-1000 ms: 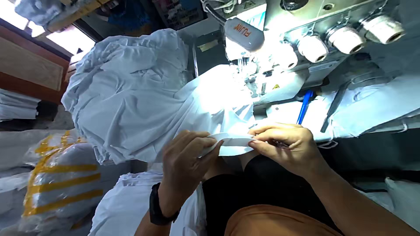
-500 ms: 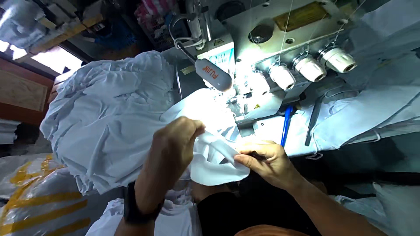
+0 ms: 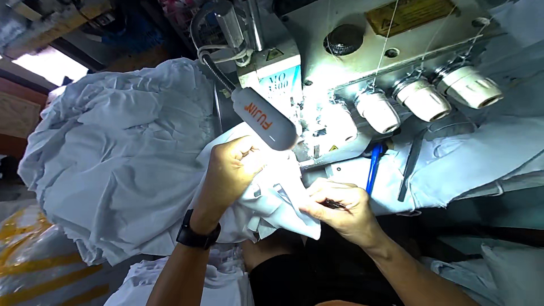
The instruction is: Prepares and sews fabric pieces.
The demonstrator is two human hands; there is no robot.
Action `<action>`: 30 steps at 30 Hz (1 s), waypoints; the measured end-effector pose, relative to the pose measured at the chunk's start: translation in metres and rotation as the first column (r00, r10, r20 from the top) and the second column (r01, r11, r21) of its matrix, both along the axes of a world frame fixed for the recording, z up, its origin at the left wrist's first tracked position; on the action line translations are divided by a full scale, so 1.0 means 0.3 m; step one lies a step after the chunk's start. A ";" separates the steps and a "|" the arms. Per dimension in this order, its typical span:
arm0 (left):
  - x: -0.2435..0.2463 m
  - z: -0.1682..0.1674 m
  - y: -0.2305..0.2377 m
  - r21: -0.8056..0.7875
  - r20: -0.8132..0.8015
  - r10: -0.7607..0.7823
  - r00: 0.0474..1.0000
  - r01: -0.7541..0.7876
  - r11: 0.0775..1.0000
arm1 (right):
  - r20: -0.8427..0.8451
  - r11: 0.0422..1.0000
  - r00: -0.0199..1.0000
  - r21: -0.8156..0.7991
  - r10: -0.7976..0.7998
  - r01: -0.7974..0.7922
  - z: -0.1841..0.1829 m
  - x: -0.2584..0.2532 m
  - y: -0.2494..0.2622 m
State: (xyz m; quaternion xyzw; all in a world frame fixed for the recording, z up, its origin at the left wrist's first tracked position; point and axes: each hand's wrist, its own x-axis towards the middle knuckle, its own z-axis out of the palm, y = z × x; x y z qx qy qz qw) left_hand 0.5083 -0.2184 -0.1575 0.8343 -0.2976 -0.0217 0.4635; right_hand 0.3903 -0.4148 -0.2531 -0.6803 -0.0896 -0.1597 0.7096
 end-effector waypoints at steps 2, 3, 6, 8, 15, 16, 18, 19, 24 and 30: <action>0.006 0.003 -0.003 0.010 0.029 -0.014 0.999 0.013 1.000 | -0.036 1.000 0.999 -0.017 -0.021 0.021 0.007 0.000 0.006; 0.009 0.005 -0.005 0.022 0.038 -0.020 0.999 0.019 1.000 | -0.047 0.999 0.999 -0.027 -0.028 0.026 0.009 -0.001 0.007; 0.015 0.014 -0.009 0.074 0.052 -0.025 0.998 0.021 0.997 | -0.066 0.998 0.997 -0.039 -0.047 0.044 0.012 -0.001 0.012; 0.010 0.024 -0.012 0.112 0.042 -0.002 0.999 -0.003 0.994 | -0.097 0.998 0.993 -0.026 -0.064 0.062 0.018 0.001 0.020; -0.043 0.035 -0.076 0.220 0.098 0.130 0.987 -0.149 0.964 | -0.010 0.995 0.998 -0.085 0.059 -0.060 0.070 -0.031 0.023; -0.048 0.028 -0.085 0.215 0.111 0.155 0.982 -0.176 0.960 | 0.021 0.992 0.997 -0.101 0.071 -0.069 0.080 -0.028 0.023; -0.051 0.015 -0.089 0.183 0.103 0.186 0.977 -0.203 0.962 | 0.031 0.992 0.999 -0.120 0.038 -0.034 0.093 0.000 0.025; -0.044 0.011 -0.092 0.160 0.095 0.206 0.974 -0.219 0.963 | 0.023 0.992 1.000 -0.124 0.016 -0.013 0.099 0.022 0.027; -0.020 -0.007 -0.117 0.101 0.150 0.259 0.954 -0.276 0.956 | -0.014 0.996 0.999 -0.070 -0.048 0.047 0.123 0.047 0.049; -0.024 -0.014 -0.120 0.111 0.132 0.281 0.951 -0.296 0.949 | -0.019 0.993 0.994 -0.045 -0.107 0.106 0.133 0.031 0.052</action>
